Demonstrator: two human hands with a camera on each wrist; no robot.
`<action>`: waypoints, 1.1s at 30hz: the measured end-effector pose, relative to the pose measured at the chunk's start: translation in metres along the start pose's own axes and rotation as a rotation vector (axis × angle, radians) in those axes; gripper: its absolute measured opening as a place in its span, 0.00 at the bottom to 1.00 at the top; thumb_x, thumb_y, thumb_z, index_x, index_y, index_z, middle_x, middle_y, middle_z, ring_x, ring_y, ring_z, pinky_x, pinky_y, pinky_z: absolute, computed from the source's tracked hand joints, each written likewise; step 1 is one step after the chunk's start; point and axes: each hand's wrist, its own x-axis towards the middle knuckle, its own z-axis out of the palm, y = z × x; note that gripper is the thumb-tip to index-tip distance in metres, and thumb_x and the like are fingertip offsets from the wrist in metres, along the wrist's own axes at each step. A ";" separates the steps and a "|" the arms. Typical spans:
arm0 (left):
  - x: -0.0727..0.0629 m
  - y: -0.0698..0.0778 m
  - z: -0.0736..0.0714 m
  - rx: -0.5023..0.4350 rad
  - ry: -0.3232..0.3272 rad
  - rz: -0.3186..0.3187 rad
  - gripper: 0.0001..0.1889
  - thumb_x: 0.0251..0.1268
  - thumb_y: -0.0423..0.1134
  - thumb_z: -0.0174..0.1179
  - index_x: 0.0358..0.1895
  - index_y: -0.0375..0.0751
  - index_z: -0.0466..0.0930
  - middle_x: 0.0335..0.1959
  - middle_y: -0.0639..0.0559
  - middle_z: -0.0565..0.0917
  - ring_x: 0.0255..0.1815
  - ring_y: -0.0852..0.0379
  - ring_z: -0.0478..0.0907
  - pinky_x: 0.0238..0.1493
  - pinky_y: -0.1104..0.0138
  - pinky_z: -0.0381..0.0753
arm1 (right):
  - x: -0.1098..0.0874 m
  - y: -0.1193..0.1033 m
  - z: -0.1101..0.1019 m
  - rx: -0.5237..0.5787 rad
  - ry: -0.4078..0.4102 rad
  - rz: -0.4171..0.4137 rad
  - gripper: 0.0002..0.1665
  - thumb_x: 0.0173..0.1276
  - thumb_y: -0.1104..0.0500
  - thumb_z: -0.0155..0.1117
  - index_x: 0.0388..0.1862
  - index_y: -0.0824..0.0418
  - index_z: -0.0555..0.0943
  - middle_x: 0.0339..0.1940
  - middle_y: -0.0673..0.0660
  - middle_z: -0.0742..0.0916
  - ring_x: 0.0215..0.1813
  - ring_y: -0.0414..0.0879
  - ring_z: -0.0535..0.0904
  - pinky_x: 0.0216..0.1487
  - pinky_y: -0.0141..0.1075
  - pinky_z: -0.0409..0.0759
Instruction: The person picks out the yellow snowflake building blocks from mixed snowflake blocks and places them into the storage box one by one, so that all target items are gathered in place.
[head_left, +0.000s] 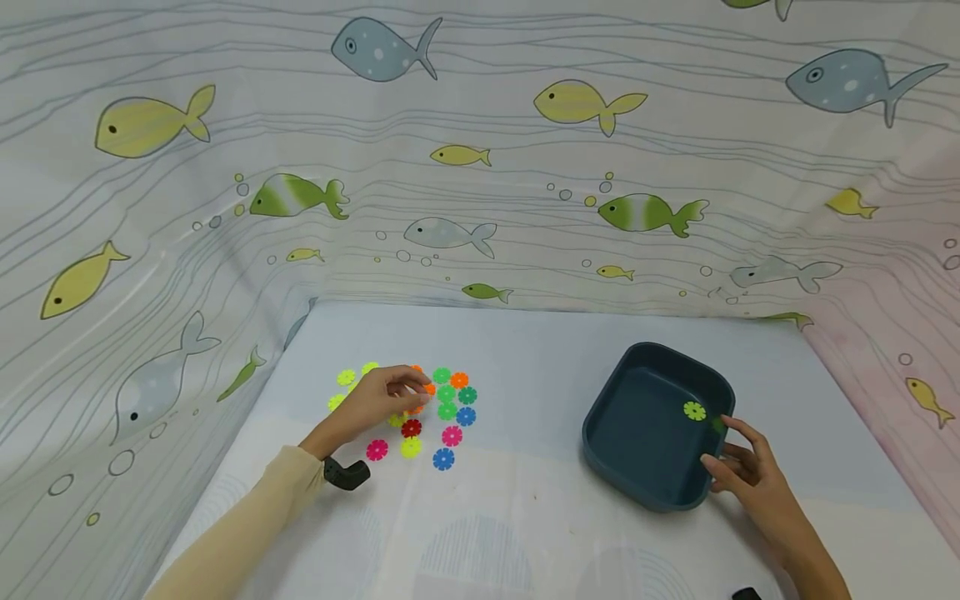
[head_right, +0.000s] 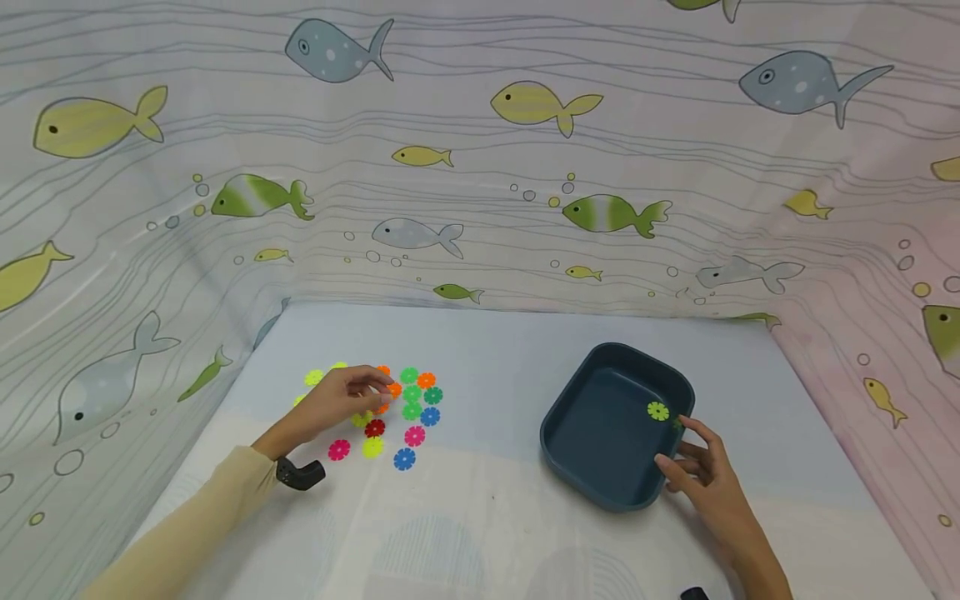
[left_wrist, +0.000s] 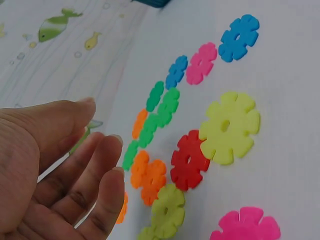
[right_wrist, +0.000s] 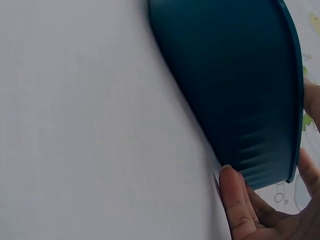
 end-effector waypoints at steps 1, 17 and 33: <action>-0.002 -0.002 -0.003 0.007 0.010 0.001 0.20 0.68 0.48 0.70 0.58 0.44 0.84 0.46 0.51 0.86 0.41 0.47 0.83 0.40 0.56 0.85 | 0.000 0.000 0.000 0.002 -0.002 0.003 0.46 0.82 0.50 0.57 0.85 0.36 0.41 0.74 0.73 0.64 0.47 0.40 0.82 0.45 0.37 0.84; -0.018 -0.026 -0.041 0.043 0.141 -0.084 0.20 0.69 0.45 0.70 0.59 0.41 0.82 0.45 0.46 0.87 0.39 0.46 0.82 0.35 0.59 0.83 | -0.001 -0.001 0.001 0.000 0.000 0.035 0.46 0.81 0.48 0.58 0.84 0.33 0.42 0.74 0.73 0.64 0.48 0.41 0.82 0.46 0.36 0.84; -0.025 -0.048 -0.072 0.105 0.257 -0.159 0.23 0.69 0.48 0.70 0.61 0.39 0.81 0.53 0.41 0.83 0.40 0.47 0.83 0.36 0.64 0.83 | 0.000 -0.002 0.002 0.000 0.002 0.027 0.46 0.81 0.48 0.58 0.84 0.34 0.42 0.74 0.72 0.64 0.47 0.42 0.82 0.45 0.36 0.84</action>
